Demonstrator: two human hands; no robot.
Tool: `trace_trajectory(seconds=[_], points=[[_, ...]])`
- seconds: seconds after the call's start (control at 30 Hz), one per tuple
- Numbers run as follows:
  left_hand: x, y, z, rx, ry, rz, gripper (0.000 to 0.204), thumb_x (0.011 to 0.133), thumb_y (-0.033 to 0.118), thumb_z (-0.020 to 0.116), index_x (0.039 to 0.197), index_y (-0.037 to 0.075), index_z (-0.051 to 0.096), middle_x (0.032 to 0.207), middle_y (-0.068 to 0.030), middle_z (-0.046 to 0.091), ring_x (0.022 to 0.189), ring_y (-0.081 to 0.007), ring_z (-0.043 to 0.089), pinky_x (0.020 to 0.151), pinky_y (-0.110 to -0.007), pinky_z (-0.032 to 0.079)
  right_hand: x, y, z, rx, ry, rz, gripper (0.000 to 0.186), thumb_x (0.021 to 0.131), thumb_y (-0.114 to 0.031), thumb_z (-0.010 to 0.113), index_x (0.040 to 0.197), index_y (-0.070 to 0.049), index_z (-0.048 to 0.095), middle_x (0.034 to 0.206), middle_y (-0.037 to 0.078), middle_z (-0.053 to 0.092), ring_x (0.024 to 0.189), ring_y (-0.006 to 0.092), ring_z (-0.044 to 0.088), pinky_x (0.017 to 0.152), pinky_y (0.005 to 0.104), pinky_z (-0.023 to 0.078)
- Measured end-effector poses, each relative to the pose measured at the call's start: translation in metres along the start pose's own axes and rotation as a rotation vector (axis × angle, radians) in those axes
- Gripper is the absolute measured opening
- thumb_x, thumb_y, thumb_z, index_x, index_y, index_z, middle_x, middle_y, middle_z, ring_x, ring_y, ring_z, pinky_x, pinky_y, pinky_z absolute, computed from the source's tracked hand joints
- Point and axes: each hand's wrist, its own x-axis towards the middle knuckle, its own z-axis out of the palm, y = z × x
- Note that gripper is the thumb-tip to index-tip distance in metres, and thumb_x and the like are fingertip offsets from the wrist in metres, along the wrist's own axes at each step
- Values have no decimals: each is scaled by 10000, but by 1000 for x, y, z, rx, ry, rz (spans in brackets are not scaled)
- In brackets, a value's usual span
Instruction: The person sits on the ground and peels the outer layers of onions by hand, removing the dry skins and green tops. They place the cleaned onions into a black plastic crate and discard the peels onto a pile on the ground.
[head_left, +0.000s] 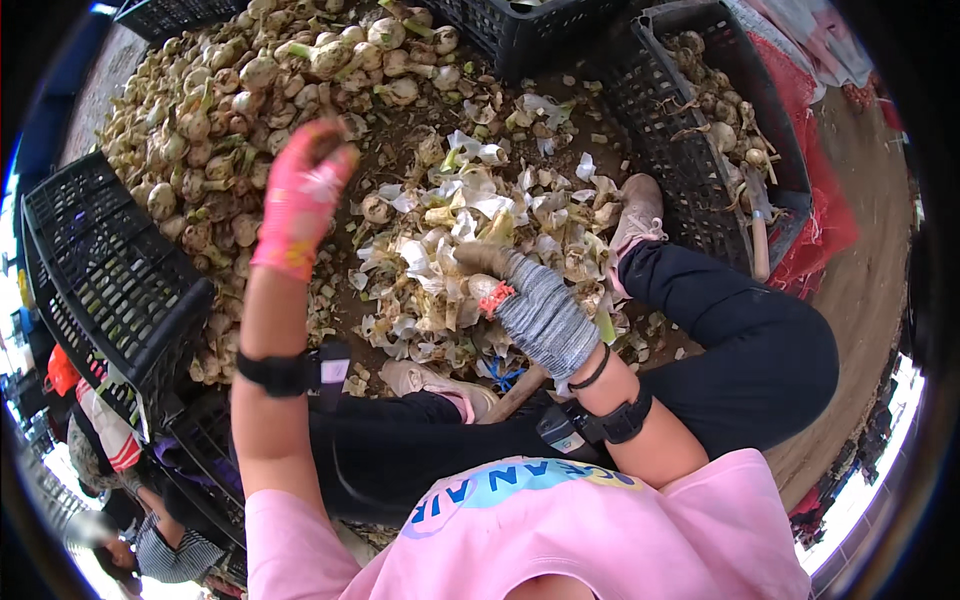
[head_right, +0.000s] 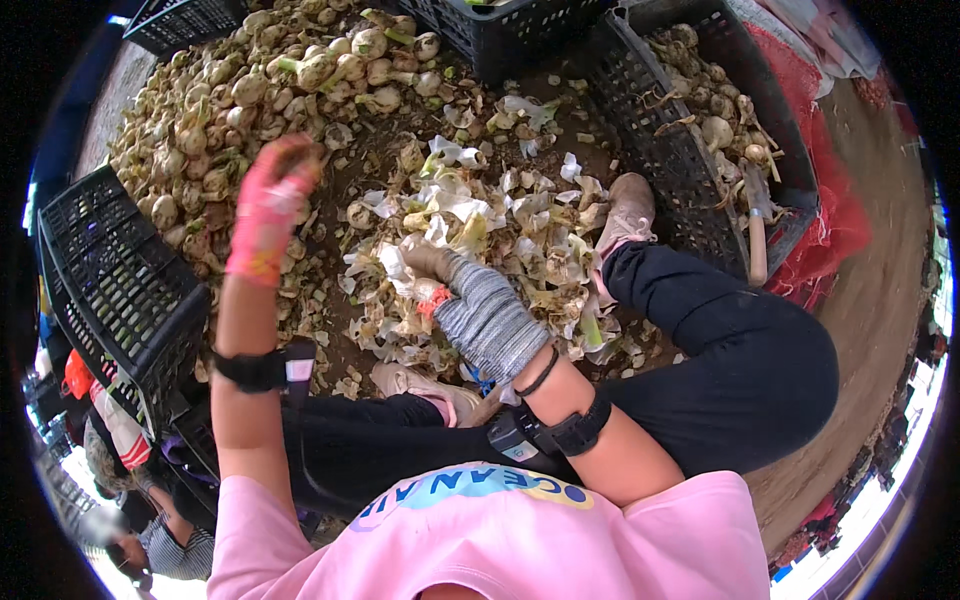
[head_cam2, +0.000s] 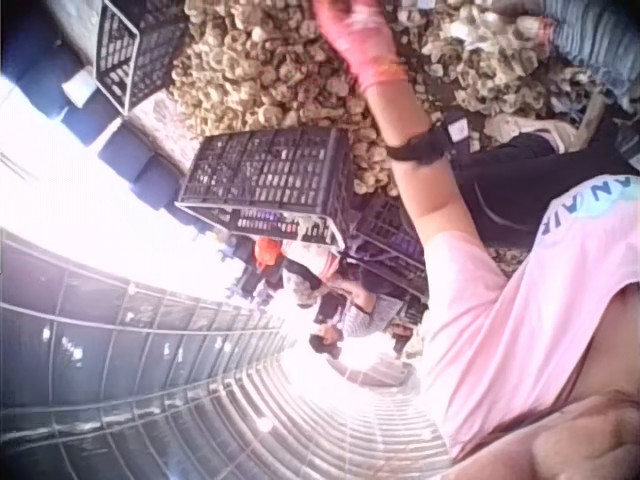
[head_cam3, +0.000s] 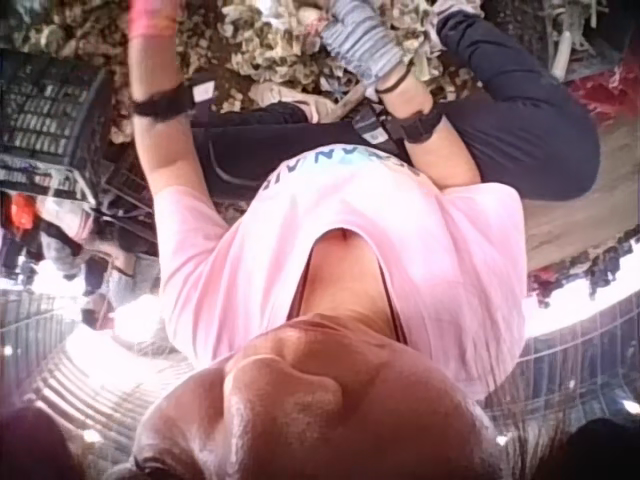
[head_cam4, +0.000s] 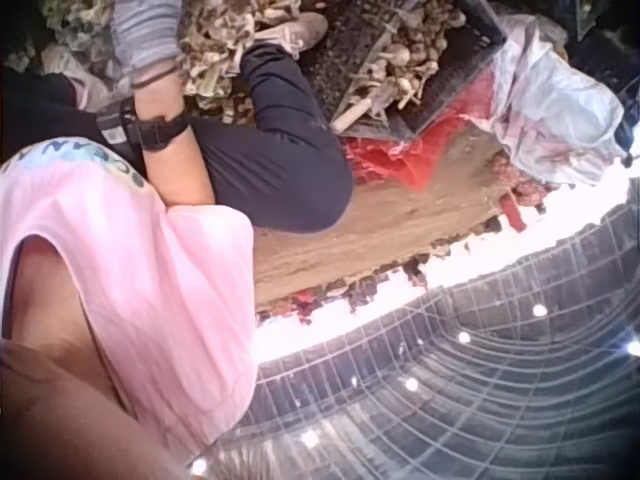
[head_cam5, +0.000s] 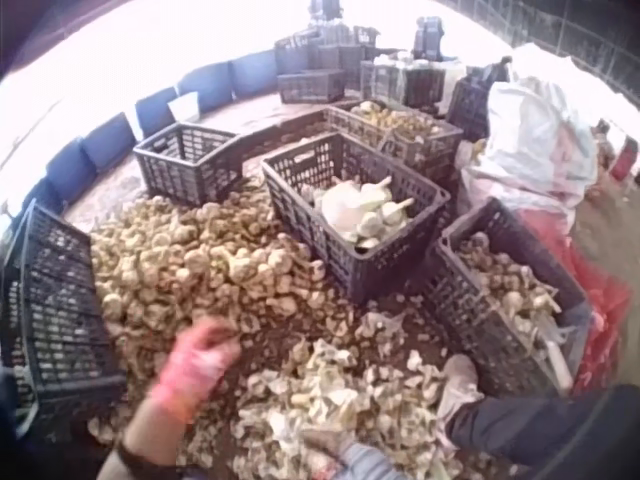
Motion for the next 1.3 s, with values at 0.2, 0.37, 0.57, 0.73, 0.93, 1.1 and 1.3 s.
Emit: trace_trajectory(seconds=[0.2, 0.37, 0.57, 0.73, 0.93, 1.1, 1.3], points=[[-2, -155, 22, 904, -132, -186, 452, 660, 158, 664, 1077, 88, 504, 1104, -179, 482, 1002, -327, 492, 866, -353, 400, 3, 0, -5, 87, -58, 128, 386, 792, -26, 493, 1176, -54, 473, 944, 57, 589, 762, 92, 570, 663, 201, 476], [-13, -107, 19, 629, 45, -248, 421, 646, 130, 650, 1023, 48, 483, 970, -144, 523, 918, -268, 525, 799, -325, 416, 0, -6, 0, -217, -59, -66, 348, 774, -29, 512, 1119, -75, 529, 980, 100, 591, 837, 153, 573, 714, 256, 467], [-87, 11, 42, -692, -73, -165, 820, 624, 160, 658, 1314, 99, 220, 1177, -76, 424, 1040, -199, 465, 892, -339, 386, -7, -3, 16, -347, -79, -77, 287, 797, -126, 514, 1081, -82, 527, 901, 178, 582, 835, 329, 562, 744, 363, 444], [-141, 32, 67, -641, 50, -158, 819, 587, 6, 655, 1302, 94, 266, 1133, -70, 457, 1021, -183, 487, 861, -295, 411, -9, 6, 22, 155, 33, 37, 309, 782, -129, 555, 1050, 15, 504, 899, 104, 591, 793, 185, 565, 725, 291, 461], [-154, 0, 74, -426, 28, 192, 797, 552, -9, 711, 1232, 95, 307, 1194, -51, 377, 1082, -190, 427, 889, -328, 390, -18, -6, 17, 183, 114, -145, 287, 735, -116, 594, 985, 14, 542, 865, 89, 602, 757, 162, 571, 701, 280, 466], [-151, -4, 75, -54, 55, 488, 753, 561, -1, 732, 1184, 130, 330, 1194, -87, 345, 1082, -214, 416, 897, -327, 377, -19, -12, 18, -125, 237, -177, 217, 723, -81, 580, 913, 23, 568, 802, 97, 614, 719, 179, 583, 662, 292, 471], [-155, -15, 75, -299, 8, 363, 760, 565, 15, 736, 1200, 108, 327, 1186, -86, 362, 1076, -212, 429, 886, -326, 388, -13, -15, 8, -70, 95, -139, 239, 727, -130, 610, 904, 25, 568, 761, 80, 615, 673, 149, 579, 600, 277, 466]])
